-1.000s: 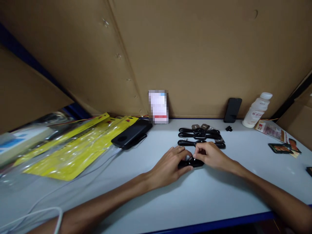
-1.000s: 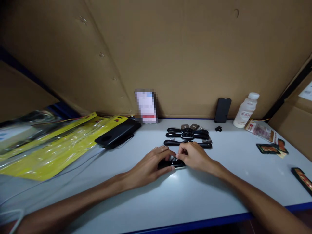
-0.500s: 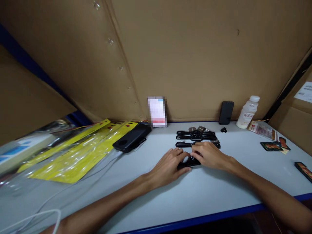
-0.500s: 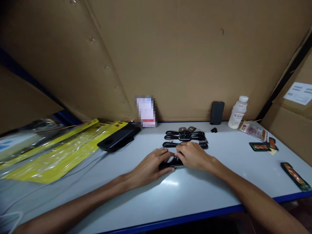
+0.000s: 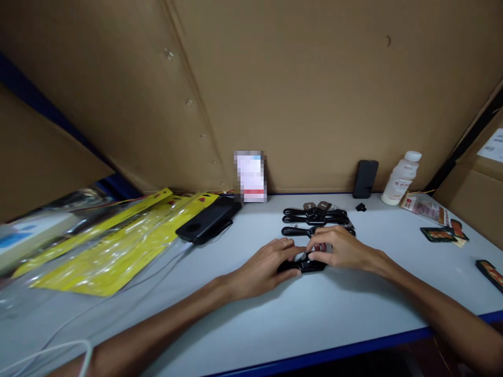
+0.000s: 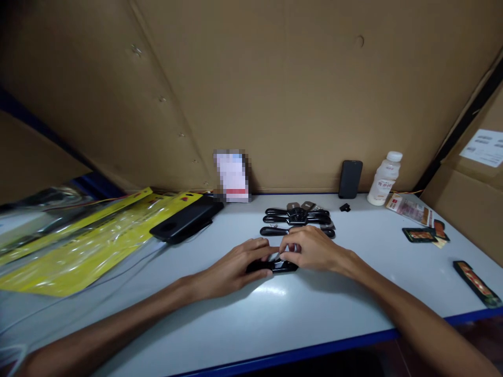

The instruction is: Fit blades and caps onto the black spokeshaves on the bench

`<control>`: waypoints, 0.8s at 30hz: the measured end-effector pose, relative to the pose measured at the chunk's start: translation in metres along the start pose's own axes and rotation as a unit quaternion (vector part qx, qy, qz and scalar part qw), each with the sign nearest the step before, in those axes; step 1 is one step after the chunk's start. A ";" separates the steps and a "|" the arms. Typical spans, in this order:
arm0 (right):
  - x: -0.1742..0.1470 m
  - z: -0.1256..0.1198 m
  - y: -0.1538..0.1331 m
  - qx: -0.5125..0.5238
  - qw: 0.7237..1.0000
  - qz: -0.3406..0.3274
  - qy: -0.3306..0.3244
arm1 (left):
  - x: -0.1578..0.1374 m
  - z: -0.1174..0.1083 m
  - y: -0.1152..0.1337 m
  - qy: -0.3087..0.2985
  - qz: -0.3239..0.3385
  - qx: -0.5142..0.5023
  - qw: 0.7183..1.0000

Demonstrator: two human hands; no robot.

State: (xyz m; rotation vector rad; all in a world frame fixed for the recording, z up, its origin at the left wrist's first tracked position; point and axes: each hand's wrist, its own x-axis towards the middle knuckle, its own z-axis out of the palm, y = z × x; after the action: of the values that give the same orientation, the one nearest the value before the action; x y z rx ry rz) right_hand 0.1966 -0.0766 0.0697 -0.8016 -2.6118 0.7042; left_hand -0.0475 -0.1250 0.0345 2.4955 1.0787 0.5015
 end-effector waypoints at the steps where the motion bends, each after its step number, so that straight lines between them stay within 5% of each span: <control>1: -0.001 -0.001 -0.002 -0.001 1.000 -0.004 -0.003 | 0.000 0.000 0.000 -0.005 0.003 0.001 1.000; 9: -0.005 0.004 -0.009 -0.086 0.996 -0.039 -0.005 | 0.000 -0.006 0.001 -0.024 0.017 -0.004 1.000; 14: -0.004 0.007 -0.007 -0.045 0.999 -0.025 -0.014 | 0.000 -0.004 0.000 -0.026 0.024 0.004 0.999; 24: 0.002 0.015 -0.009 0.023 0.996 0.082 0.025 | 0.001 -0.007 0.000 -0.029 0.018 0.007 0.999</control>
State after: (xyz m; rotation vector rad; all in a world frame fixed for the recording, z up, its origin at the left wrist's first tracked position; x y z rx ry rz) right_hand 0.1842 -0.0873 0.0628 -1.0161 -2.4965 0.7744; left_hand -0.0497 -0.1227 0.0406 2.5293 1.0203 0.4293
